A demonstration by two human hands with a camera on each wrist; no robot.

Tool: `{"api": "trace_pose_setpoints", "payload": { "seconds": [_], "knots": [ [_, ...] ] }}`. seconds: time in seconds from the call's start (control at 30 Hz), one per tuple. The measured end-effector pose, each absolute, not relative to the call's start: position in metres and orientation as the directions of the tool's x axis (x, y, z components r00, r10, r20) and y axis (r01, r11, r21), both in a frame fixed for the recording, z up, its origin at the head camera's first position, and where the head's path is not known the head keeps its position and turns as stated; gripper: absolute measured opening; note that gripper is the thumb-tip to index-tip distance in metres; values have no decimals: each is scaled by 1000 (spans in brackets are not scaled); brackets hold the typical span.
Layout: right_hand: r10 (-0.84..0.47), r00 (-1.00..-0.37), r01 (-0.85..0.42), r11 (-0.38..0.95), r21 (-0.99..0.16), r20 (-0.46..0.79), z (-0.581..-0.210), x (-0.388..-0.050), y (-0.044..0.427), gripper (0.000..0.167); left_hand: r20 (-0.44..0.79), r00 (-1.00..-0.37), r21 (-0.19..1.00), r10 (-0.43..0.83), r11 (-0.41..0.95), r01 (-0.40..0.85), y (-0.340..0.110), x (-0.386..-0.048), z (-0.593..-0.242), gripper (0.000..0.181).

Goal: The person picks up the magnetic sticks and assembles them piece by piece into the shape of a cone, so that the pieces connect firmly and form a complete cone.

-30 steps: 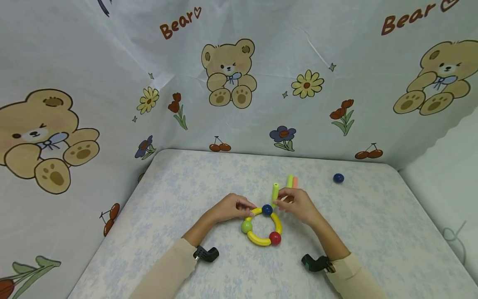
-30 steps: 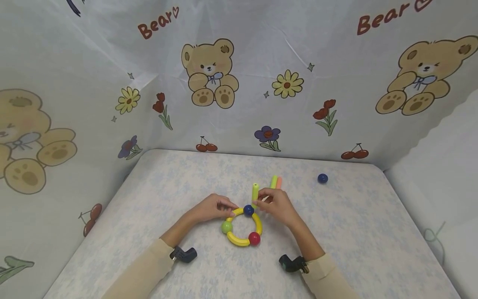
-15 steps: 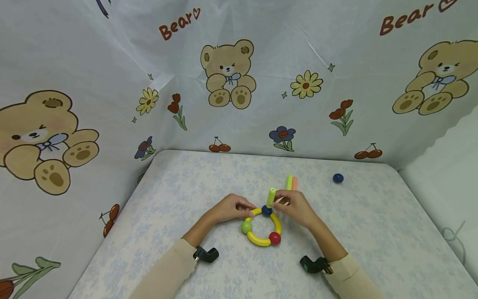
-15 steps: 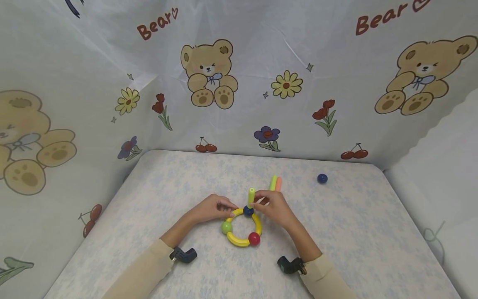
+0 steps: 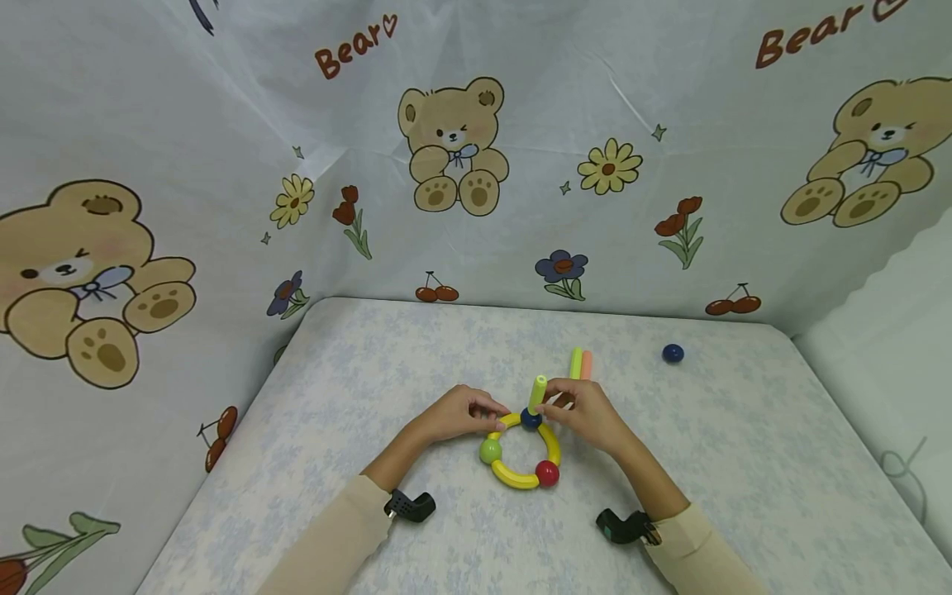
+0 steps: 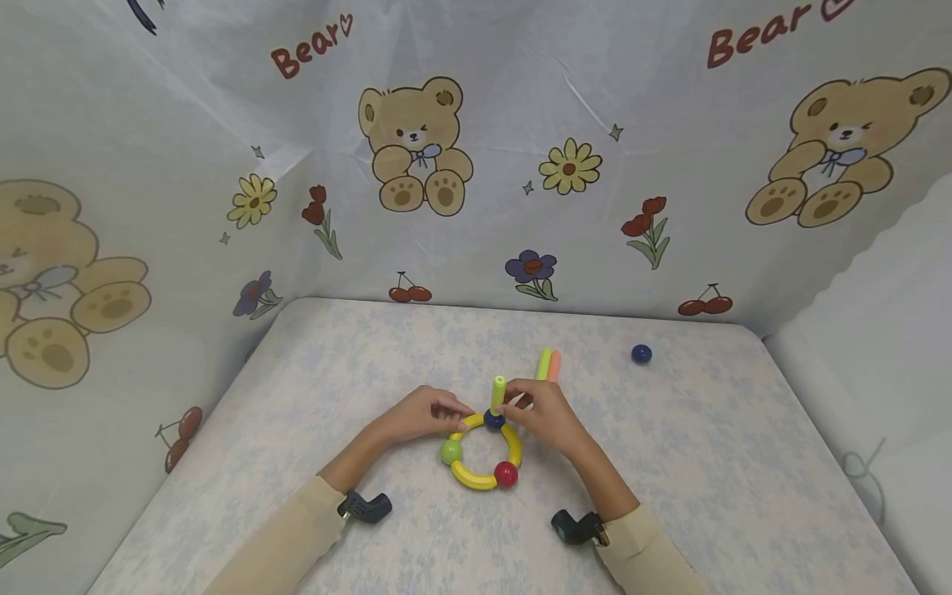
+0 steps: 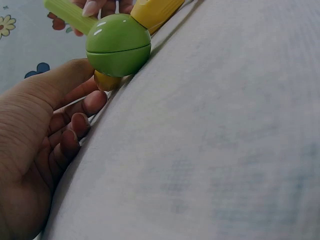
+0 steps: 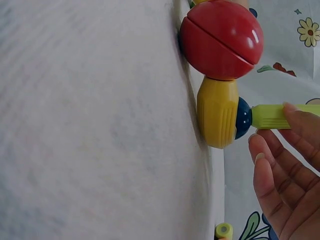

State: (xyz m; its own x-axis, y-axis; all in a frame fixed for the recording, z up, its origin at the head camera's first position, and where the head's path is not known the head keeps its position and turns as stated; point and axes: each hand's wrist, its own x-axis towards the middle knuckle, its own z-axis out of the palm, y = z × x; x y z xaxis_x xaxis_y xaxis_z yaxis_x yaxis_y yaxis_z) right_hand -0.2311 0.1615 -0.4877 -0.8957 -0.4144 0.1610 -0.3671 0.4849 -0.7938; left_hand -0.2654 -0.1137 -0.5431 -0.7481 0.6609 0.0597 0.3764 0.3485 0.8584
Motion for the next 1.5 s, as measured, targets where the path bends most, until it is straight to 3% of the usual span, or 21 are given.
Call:
{"api": "trace_pose_setpoints", "payload": {
  "seconds": [0.43,0.7,0.97,1.17,1.5],
  "knots": [
    [-429,-897,-347,530,-774,109,-485,-235,171,19,75,-740,861,668,331,386,-114,-266,-541,25],
    [-300,-949,-263,568,-780,101,-483,-241,191,21,71,-762,860,644,348,374,-115,-264,-542,23],
    [-98,-994,-95,643,-760,41,-490,-257,214,21,67,-798,855,599,378,356,-115,-261,-549,19],
    [-67,-997,-69,688,-723,31,-492,-278,224,24,70,-808,844,585,397,360,-115,-262,-549,19],
    [-49,-994,26,766,-642,-100,-493,-302,221,32,92,-778,843,621,367,393,-113,-264,-544,21]
  ]
}}
